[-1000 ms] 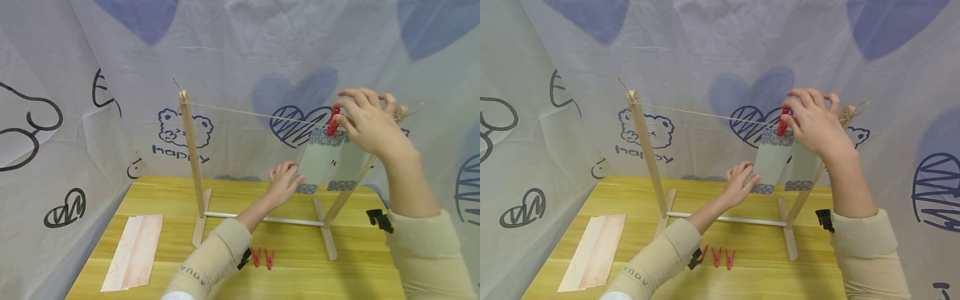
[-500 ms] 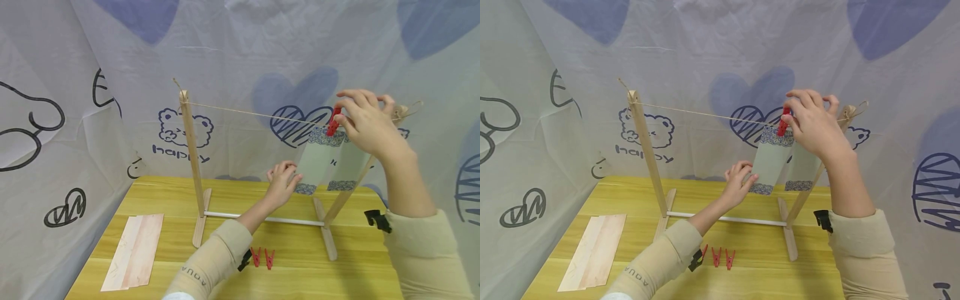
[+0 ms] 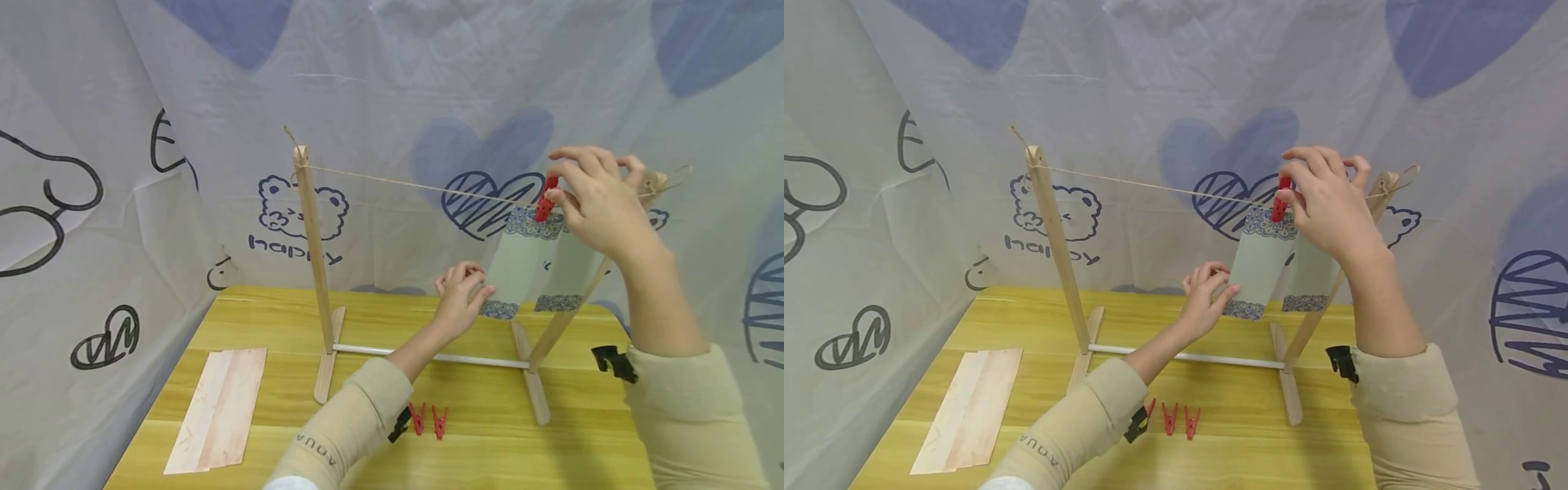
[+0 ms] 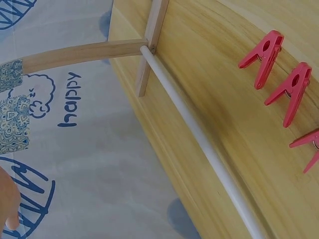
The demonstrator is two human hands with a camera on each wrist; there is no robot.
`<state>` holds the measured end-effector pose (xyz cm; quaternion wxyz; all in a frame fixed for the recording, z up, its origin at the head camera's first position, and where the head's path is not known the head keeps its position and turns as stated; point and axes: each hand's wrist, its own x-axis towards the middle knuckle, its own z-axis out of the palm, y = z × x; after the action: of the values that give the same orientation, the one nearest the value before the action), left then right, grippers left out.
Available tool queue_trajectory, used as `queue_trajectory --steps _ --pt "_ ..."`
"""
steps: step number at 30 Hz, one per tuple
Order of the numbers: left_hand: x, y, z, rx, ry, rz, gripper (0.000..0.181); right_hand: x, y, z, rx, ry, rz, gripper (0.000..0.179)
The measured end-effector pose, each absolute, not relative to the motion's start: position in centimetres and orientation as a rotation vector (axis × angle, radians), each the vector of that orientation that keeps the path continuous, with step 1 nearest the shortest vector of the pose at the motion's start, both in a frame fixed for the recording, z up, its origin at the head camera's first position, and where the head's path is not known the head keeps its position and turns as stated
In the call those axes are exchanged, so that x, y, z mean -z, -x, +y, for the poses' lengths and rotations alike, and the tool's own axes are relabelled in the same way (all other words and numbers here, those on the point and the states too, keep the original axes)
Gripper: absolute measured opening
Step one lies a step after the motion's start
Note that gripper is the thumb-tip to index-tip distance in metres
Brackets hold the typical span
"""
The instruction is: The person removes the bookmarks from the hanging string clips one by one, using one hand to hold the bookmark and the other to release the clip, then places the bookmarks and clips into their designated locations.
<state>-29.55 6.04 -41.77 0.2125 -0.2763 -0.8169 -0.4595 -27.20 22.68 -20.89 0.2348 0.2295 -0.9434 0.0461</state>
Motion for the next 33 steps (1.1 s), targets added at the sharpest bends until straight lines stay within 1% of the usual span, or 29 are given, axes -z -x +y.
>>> queue_trajectory --steps 10,33 --pt "41.5 29.5 6.1 1.279 0.744 -2.248 0.017 21.3 27.3 22.5 -0.19 -0.645 -2.449 0.014" --pt "41.5 29.5 6.0 1.315 0.719 -2.249 0.018 22.1 28.0 22.2 -0.376 -0.624 -2.046 0.01"
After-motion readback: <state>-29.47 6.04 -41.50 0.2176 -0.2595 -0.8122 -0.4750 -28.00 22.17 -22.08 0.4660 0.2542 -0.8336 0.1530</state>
